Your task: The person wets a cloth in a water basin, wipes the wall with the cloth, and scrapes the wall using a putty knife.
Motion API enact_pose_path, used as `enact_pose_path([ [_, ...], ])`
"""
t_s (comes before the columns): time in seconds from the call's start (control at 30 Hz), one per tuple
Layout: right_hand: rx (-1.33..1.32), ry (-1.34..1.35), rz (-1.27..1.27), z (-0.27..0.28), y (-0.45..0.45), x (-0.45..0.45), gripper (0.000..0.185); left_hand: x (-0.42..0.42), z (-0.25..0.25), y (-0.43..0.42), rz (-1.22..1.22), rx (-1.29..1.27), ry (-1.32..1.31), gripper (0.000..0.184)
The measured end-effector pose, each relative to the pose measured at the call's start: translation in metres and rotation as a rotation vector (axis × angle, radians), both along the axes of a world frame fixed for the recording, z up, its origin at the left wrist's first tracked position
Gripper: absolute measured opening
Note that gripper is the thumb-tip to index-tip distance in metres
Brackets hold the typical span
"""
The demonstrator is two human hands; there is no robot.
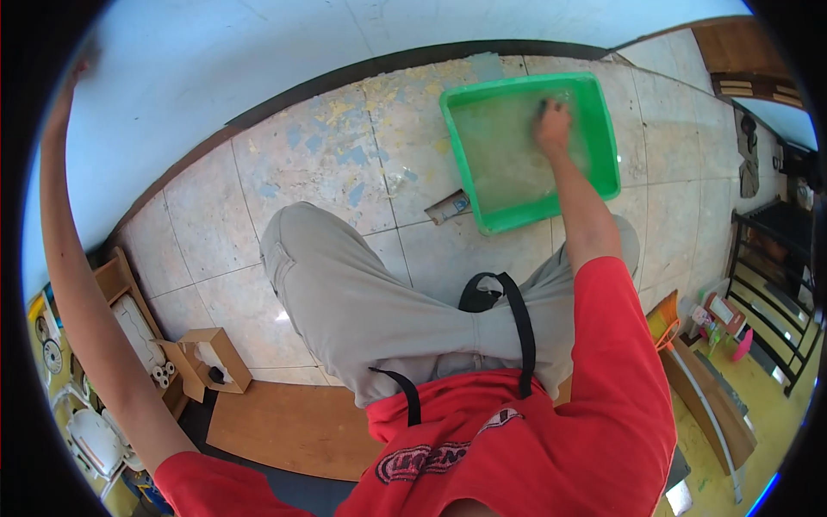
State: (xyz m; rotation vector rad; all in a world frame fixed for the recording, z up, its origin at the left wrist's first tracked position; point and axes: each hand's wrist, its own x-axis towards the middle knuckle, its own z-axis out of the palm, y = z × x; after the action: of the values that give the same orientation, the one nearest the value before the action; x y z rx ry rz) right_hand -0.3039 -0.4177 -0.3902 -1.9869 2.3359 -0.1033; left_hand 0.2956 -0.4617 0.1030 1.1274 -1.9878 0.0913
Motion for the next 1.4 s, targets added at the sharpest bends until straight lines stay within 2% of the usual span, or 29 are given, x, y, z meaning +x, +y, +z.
enact_pose_path([
  [0.03, 0.003, -0.024, 0.081, 0.0, 0.009, 0.014, 0.034, -0.005, -0.002, 0.002, 0.183, -0.046, -0.041, 0.03],
  [0.07, 0.0, -0.049, 0.167, 0.003, 0.014, 0.03, 0.033, -0.001, -0.004, -0.004, 0.178, -0.043, -0.03, 0.03],
  [0.13, 0.008, -0.163, 0.342, 0.008, 0.035, 0.059, 0.034, 0.017, -0.001, -0.017, -0.246, 0.023, 0.035, 0.03],
  [0.2, 0.104, -0.247, 0.455, 0.019, 0.063, 0.077, 0.038, 0.005, -0.001, -0.007, -0.231, 0.018, 0.067, 0.029],
  [0.27, 0.314, -0.213, 0.541, 0.03, 0.091, 0.081, 0.043, 0.006, -0.001, -0.008, -0.188, 0.019, 0.074, 0.028],
  [0.3, 0.313, -0.207, 0.541, 0.042, 0.101, 0.075, 0.043, 0.008, -0.001, -0.008, -0.172, 0.034, 0.073, 0.028],
  [0.37, 0.482, -0.318, 0.548, 0.065, 0.115, 0.053, 0.044, 0.012, -0.001, -0.01, -0.148, 0.051, 0.061, 0.028],
  [0.43, 0.479, -0.292, 0.428, 0.035, 0.108, 0.009, 0.049, 0.016, 0.0, -0.009, -0.135, 0.069, 0.042, 0.027],
  [0.57, 0.425, -0.174, 0.002, 0.004, 0.057, -0.058, 0.056, 0.029, 0.002, -0.011, -0.109, 0.102, -0.049, 0.026],
  [0.7, 0.309, -0.014, -0.102, -0.003, 0.003, -0.075, 0.064, 0.041, 0.002, -0.016, -0.123, -0.256, -0.444, 0.026],
  [0.77, 0.344, -0.05, -0.137, 0.012, -0.015, -0.057, 0.067, 0.017, 0.003, -0.02, -0.401, 0.019, 0.01, 0.026],
  [0.83, 0.386, 0.002, -0.149, 0.014, -0.026, -0.039, 0.067, 0.032, 0.002, -0.032, -0.394, 0.017, 0.004, 0.026],
  [0.97, 0.365, 0.001, -0.135, 0.036, -0.018, 0.016, 0.065, 0.029, 0.001, -0.03, -0.402, -0.059, -0.077, 0.029],
  [1.03, 0.388, 0.034, 0.021, 0.033, -0.01, 0.028, 0.067, 0.035, 0.0, -0.035, -0.419, -0.119, -0.105, 0.03],
  [1.07, 0.386, 0.037, 0.012, 0.03, -0.002, 0.031, 0.067, 0.039, -0.001, -0.036, -0.419, -0.073, -0.069, 0.03],
  [1.13, 0.318, -0.097, 0.241, 0.013, 0.022, 0.037, 0.075, 0.033, -0.003, -0.032, -0.424, -0.026, -0.035, 0.031],
  [1.17, 0.306, -0.099, 0.236, 0.01, 0.03, 0.039, 0.075, 0.028, -0.003, -0.027, -0.375, -0.062, -0.043, 0.032],
  [1.23, 0.382, -0.208, 0.423, 0.022, 0.061, 0.043, 0.065, 0.006, 0.001, -0.013, -0.297, -0.137, -0.046, 0.035],
  [1.27, 0.384, -0.203, 0.414, 0.037, 0.074, 0.043, 0.065, 0.011, -0.001, -0.02, -0.304, -0.137, -0.039, 0.035],
  [1.33, 0.642, -0.187, 0.478, 0.065, 0.078, 0.044, 0.051, 0.028, -0.005, -0.037, -0.365, -0.236, -0.111, 0.036],
  [1.4, 0.652, -0.088, 0.436, 0.07, 0.076, 0.036, 0.046, 0.034, -0.006, -0.037, -0.381, -0.187, -0.077, 0.037],
])
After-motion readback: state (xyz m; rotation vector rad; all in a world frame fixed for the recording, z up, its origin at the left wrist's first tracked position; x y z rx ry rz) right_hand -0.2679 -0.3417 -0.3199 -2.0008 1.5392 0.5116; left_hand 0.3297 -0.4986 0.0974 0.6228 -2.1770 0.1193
